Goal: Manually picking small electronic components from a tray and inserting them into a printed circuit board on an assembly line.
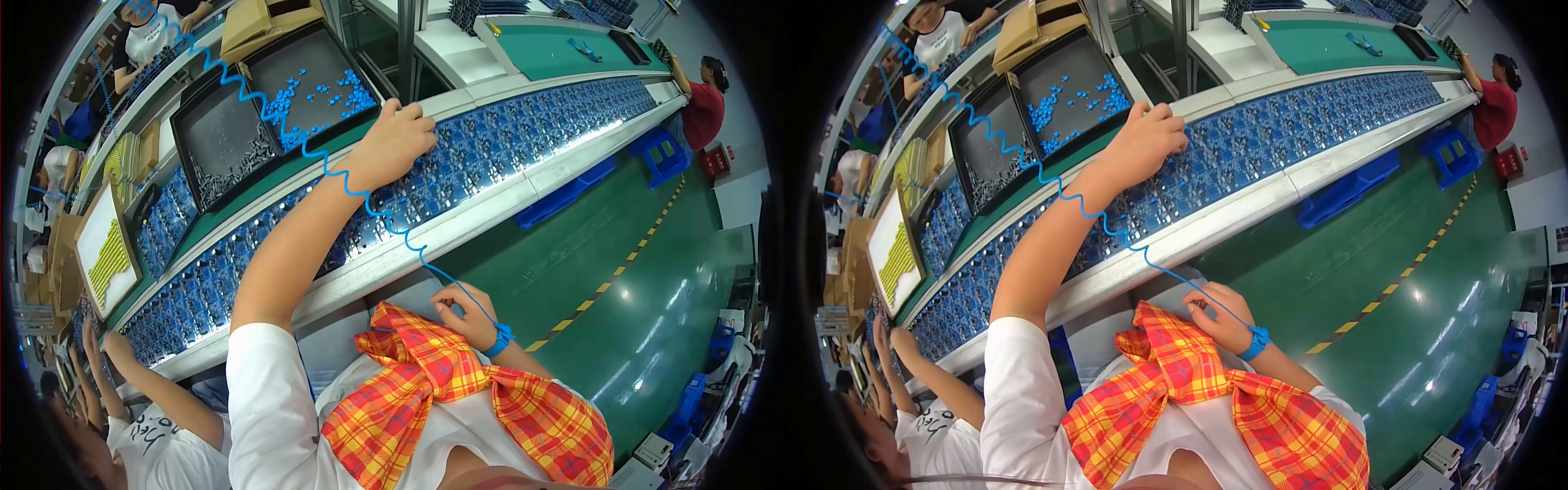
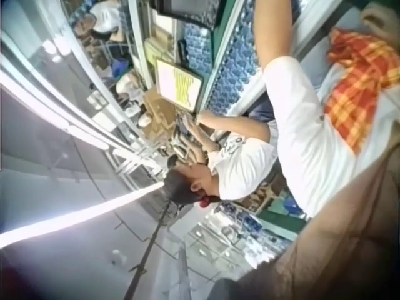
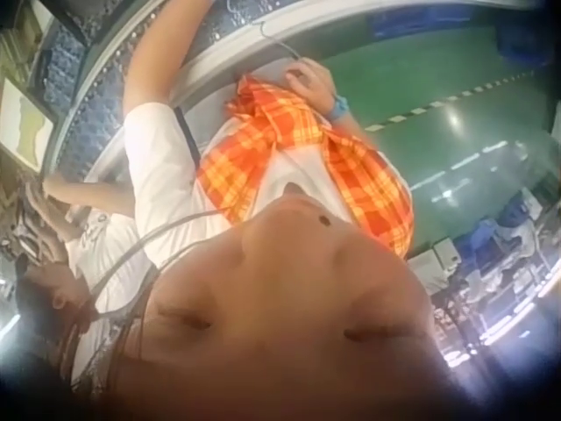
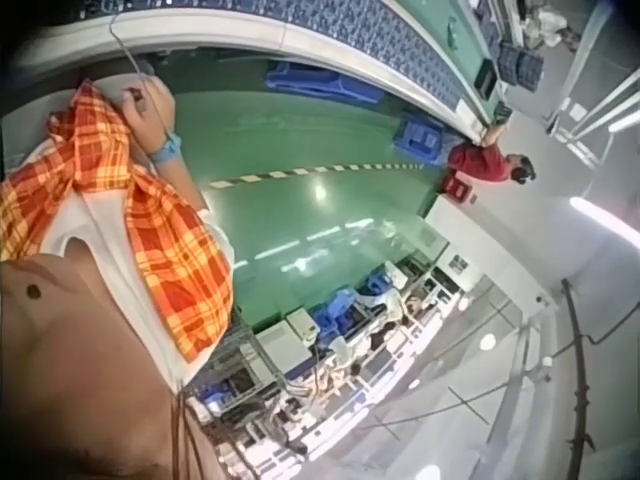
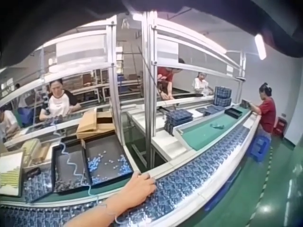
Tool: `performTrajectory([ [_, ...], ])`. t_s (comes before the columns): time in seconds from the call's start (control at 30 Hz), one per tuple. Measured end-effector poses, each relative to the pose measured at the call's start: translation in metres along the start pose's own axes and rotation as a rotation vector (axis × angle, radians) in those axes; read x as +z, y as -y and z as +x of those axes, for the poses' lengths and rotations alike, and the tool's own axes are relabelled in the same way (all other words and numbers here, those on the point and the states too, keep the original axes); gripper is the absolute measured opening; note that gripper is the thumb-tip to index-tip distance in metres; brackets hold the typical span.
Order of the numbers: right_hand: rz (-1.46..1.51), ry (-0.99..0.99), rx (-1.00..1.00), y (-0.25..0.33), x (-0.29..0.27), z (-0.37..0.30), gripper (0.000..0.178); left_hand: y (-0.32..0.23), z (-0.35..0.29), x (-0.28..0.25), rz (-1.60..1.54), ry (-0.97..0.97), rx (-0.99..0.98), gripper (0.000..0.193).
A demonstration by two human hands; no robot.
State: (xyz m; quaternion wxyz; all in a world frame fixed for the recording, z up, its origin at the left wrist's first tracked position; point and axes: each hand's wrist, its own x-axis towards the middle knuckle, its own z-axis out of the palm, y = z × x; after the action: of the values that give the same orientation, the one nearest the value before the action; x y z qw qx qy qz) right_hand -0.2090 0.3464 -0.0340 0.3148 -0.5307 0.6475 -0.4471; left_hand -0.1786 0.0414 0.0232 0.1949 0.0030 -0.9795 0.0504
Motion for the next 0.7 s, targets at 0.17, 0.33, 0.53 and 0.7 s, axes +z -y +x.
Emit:
performTrajectory([
  [0.17, -0.032, -0.001, -0.032, -0.0017, 0.0027, 0.0001, 0.009, -0.0014, 0.0029, 0.0019, -0.097, 0.069, -0.09, 0.013],
  [0.33, 0.007, 0.002, -0.023, -0.0006, 0.0044, -0.0019, 0.009, -0.0033, 0.001, 0.0033, -0.105, 0.052, -0.116, 0.011],
  [0.53, -0.002, 0.0, -0.025, -0.0048, 0.0055, -0.0043, 0.009, -0.0034, -0.0016, 0.0047, -0.087, 0.016, -0.109, 0.01],
  [0.7, 0.023, 0.014, -0.009, -0.0044, 0.007, -0.0033, 0.009, -0.0034, -0.0047, 0.0103, -0.128, -0.018, -0.138, 0.009],
])
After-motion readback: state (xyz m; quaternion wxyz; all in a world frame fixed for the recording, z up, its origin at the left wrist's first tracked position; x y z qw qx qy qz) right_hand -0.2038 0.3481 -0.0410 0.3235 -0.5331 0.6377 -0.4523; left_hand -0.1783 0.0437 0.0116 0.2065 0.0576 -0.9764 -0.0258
